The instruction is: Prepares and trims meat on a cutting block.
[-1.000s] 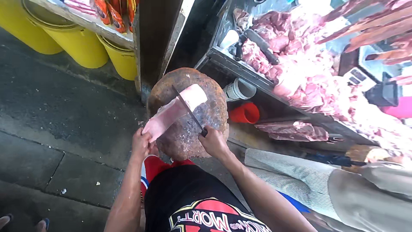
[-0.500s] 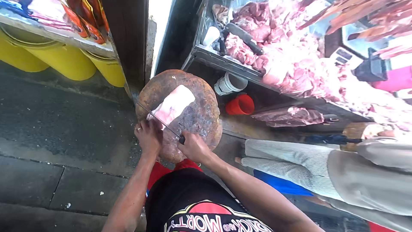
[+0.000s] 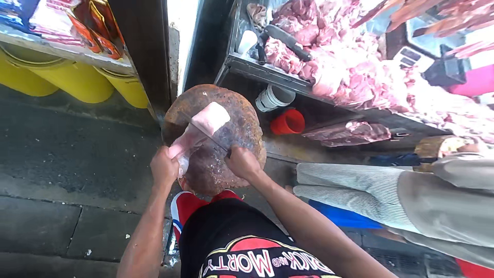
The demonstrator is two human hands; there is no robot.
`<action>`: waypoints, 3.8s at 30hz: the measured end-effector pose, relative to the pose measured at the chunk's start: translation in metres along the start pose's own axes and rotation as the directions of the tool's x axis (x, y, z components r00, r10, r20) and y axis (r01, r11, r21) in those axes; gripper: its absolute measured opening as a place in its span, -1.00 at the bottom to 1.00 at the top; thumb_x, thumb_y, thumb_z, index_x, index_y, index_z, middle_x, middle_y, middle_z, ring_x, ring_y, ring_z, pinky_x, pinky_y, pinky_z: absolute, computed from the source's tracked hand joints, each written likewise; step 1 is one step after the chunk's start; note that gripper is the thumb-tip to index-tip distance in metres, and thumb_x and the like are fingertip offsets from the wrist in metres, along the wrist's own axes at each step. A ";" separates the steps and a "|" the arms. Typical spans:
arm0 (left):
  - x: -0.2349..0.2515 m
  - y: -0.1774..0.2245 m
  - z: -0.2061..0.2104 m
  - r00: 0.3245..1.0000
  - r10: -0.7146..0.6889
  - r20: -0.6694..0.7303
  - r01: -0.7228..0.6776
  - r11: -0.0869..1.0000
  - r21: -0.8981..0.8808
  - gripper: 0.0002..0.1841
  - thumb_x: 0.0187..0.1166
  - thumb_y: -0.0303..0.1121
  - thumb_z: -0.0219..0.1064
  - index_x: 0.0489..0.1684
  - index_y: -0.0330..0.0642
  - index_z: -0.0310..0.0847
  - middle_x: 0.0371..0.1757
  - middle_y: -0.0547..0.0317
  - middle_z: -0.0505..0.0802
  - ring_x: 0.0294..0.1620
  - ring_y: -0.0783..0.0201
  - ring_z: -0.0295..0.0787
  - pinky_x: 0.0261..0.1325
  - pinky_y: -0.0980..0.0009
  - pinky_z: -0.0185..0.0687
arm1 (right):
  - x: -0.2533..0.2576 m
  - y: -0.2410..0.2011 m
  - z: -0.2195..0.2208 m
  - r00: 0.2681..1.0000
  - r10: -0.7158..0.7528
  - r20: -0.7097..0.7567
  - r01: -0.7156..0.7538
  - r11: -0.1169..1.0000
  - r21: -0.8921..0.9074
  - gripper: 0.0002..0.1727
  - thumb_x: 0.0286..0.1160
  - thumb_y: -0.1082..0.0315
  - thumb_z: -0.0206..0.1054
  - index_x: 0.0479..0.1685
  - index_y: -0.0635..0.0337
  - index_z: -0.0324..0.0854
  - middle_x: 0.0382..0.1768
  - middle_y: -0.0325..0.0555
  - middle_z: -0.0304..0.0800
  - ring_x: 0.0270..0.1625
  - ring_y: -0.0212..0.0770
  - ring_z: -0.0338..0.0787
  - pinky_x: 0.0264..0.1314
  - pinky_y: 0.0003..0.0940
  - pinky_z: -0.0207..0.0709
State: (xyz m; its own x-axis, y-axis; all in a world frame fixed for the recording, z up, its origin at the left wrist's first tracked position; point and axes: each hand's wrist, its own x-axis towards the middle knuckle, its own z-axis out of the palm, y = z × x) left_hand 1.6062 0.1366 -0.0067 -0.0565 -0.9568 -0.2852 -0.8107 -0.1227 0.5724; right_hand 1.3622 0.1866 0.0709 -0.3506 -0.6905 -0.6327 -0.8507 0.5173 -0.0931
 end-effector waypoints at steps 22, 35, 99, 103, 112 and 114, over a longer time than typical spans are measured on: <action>-0.009 -0.023 -0.004 0.993 0.111 -0.035 -0.114 0.986 -0.118 -0.77 0.41 -0.37 0.43 -0.14 -0.38 0.71 -0.10 -0.17 0.83 -0.03 -0.09 0.81 0.11 -0.13 0.70 | 0.017 0.034 -0.038 0.999 -0.045 -0.019 0.048 0.988 0.146 -0.73 0.46 0.12 0.37 -0.12 0.13 0.72 -0.31 0.05 0.78 -0.20 0.08 0.81 -0.13 0.25 0.63; 0.038 0.079 0.011 0.960 0.183 0.211 -0.233 0.941 0.244 0.12 0.24 0.07 0.61 0.81 -0.35 0.10 0.68 -0.35 0.44 0.68 -0.33 0.34 0.69 -0.31 0.17 | -0.016 0.044 -0.030 0.998 -0.032 -0.053 0.045 0.959 0.279 -0.69 0.45 0.04 0.34 -0.10 0.07 0.70 -0.36 -0.08 0.74 -0.26 -0.05 0.77 -0.19 0.10 0.62; 0.048 0.022 0.007 0.797 0.097 0.596 0.354 0.724 -0.592 -0.49 0.10 -0.49 0.50 0.14 -0.41 0.62 -0.13 -0.14 0.89 -0.17 0.07 0.90 -0.07 0.09 0.87 | 0.034 0.069 -0.040 1.000 0.024 0.007 -0.025 0.986 0.168 -0.70 0.46 0.05 0.35 -0.07 0.05 0.72 -0.19 0.14 0.84 -0.04 0.28 0.85 -0.11 0.44 0.63; 0.054 0.050 -0.011 0.844 0.000 0.537 0.006 1.000 -0.010 -0.41 0.24 -0.18 0.65 0.22 -0.31 0.64 -0.02 -0.13 0.87 0.03 0.00 0.86 0.16 -0.05 0.77 | 0.031 0.083 -0.044 0.997 0.060 -0.047 -0.049 0.978 0.203 -0.72 0.42 0.04 0.36 -0.19 0.06 0.69 -0.25 0.09 0.83 -0.08 0.22 0.85 -0.14 0.40 0.64; 0.051 0.126 0.087 0.982 0.117 0.148 -0.180 0.814 0.552 0.19 0.31 0.45 0.30 0.90 -0.21 0.00 0.86 -0.27 0.19 0.69 -0.35 0.32 0.44 -0.44 0.34 | 0.019 0.024 -0.044 0.994 -0.075 0.084 0.053 0.970 0.236 -0.67 0.45 0.04 0.32 0.01 0.03 0.68 -0.08 0.08 0.84 0.06 0.20 0.85 -0.05 0.36 0.66; 0.047 0.117 0.092 0.986 0.130 0.107 -0.169 0.787 0.594 0.14 0.40 0.49 0.13 0.91 -0.18 -0.02 0.82 -0.23 0.31 0.66 -0.30 0.40 0.44 -0.40 0.36 | 0.031 0.028 -0.049 0.995 -0.045 0.084 0.026 0.976 0.215 -0.68 0.48 0.05 0.33 0.02 0.04 0.69 -0.05 0.11 0.85 0.09 0.24 0.84 -0.03 0.41 0.65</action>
State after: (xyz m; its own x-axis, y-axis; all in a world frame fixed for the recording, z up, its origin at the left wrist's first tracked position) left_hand 1.4547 0.1015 -0.0242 -0.2238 -0.9308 -0.2889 -0.9743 0.2212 0.0421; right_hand 1.3080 0.1553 0.0869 -0.2777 -0.6685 -0.6899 -0.7558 0.5954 -0.2727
